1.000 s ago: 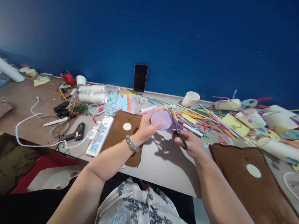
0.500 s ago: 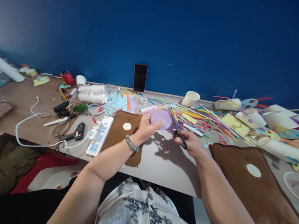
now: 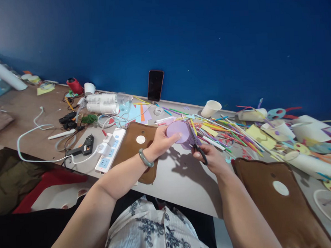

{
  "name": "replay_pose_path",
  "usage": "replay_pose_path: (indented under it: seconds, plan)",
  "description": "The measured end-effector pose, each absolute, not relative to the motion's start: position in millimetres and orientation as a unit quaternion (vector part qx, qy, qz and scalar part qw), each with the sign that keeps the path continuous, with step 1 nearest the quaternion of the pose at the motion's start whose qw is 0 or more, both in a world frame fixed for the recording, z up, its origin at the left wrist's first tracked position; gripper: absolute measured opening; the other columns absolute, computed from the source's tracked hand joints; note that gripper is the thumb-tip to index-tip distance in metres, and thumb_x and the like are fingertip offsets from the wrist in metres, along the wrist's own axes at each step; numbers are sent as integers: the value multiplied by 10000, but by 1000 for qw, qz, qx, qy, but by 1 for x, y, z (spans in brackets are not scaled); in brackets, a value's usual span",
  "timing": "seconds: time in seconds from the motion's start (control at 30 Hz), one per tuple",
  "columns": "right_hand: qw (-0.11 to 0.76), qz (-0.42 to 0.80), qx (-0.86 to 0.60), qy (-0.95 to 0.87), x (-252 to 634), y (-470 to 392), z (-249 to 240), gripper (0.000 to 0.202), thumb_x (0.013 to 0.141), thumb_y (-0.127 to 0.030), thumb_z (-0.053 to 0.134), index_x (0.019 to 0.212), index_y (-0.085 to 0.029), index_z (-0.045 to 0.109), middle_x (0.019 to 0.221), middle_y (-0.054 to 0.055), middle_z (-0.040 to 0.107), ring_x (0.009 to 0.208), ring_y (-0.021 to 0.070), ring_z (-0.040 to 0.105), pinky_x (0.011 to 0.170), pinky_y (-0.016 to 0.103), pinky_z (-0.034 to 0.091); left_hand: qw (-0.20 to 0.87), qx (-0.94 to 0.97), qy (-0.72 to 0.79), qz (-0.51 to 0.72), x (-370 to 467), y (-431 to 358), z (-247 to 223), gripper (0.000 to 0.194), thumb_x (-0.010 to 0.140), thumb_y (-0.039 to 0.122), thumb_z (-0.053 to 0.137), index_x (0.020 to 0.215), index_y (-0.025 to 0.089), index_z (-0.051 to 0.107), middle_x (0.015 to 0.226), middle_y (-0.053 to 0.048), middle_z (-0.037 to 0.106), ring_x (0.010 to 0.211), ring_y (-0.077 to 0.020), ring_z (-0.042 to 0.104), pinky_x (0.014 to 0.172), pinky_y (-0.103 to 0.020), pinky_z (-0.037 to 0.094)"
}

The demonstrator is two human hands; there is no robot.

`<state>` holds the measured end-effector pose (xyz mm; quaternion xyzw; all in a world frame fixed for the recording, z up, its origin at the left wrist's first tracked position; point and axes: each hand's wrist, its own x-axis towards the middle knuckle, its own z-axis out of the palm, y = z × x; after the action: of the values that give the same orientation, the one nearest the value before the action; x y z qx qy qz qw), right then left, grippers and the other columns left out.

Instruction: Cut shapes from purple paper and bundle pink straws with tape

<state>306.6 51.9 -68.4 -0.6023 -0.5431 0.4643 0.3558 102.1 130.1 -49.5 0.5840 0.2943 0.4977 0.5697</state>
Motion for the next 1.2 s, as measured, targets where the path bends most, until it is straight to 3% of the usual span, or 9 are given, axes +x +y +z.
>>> replay_pose_path:
  seconds: [0.33,0.77,1.2]
  plan:
    - [365,471,-584,-551,310,51,-75,439,633,-604,755,650,-191,606,568,-26,473,548,121,370,531,277,289,570,579,303,498,100,132,-50,250,711,338,755,784,111,681,727,-38,657,680,-130,568,643,-259,504]
    - [361,481,-578,-551,306,52,-69,473,610,-610,770,616,-181,572,539,-42,429,529,100,335,522,269,262,582,575,273,506,99,132,-44,278,729,391,733,708,137,622,648,-5,587,613,-109,518,606,-245,476]
    - [361,477,-584,-548,304,52,-67,480,591,-622,775,600,-187,572,523,-41,443,522,104,347,516,268,266,586,567,283,505,99,130,-43,297,727,426,747,748,147,648,687,-18,618,637,-121,537,629,-256,496]
